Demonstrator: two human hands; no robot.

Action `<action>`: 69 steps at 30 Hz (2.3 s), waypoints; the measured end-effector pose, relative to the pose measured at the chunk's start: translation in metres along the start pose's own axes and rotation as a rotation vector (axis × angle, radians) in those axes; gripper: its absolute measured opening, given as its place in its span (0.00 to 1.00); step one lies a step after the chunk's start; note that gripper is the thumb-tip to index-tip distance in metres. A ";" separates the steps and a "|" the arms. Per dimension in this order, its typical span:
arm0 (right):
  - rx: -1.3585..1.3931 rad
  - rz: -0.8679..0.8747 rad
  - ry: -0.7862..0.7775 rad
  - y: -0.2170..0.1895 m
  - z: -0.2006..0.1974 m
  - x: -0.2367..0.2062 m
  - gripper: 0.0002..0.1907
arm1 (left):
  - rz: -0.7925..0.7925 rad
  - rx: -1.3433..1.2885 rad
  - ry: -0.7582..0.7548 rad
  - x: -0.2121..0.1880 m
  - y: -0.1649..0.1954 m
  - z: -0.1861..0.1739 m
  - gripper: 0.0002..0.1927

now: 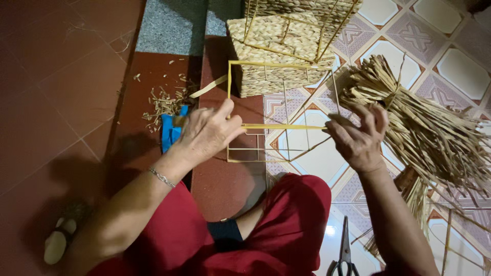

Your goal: The person assembles a rectangular bamboo frame by wrapping thin bamboo strips around the corners and edges. They use scissors to trim excess material and secure the joints, working on a tiled floor with a completed basket nearby.

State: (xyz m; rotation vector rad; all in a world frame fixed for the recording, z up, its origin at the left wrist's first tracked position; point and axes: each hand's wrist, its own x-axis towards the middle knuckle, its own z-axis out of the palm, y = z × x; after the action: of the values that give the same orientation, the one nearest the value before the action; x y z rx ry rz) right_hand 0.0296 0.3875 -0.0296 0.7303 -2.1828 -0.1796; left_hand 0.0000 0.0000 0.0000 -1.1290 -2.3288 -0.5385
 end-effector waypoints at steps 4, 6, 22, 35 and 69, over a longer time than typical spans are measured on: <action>-0.069 0.047 -0.027 0.013 0.006 -0.002 0.11 | -0.116 -0.143 -0.034 0.005 0.008 0.005 0.15; -0.063 0.120 -0.074 0.012 0.002 0.001 0.12 | -0.175 -0.191 -0.115 0.006 0.016 0.006 0.15; 0.535 0.108 -0.073 -0.049 0.065 0.026 0.06 | -0.132 -0.120 -0.213 0.005 0.000 0.058 0.07; 0.288 0.014 -0.080 -0.029 0.049 -0.003 0.17 | 0.023 0.015 -0.163 -0.005 0.013 0.070 0.07; 0.588 2.130 -0.287 -0.208 -0.052 -0.436 0.33 | -0.748 -0.929 -0.111 -0.049 -0.006 0.098 0.36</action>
State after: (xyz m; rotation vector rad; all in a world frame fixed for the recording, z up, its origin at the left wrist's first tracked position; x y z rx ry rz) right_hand 0.3806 0.4655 -0.3565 -1.5837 -2.0839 1.4650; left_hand -0.0042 0.0193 -0.1075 -0.5316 -2.5957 -2.0078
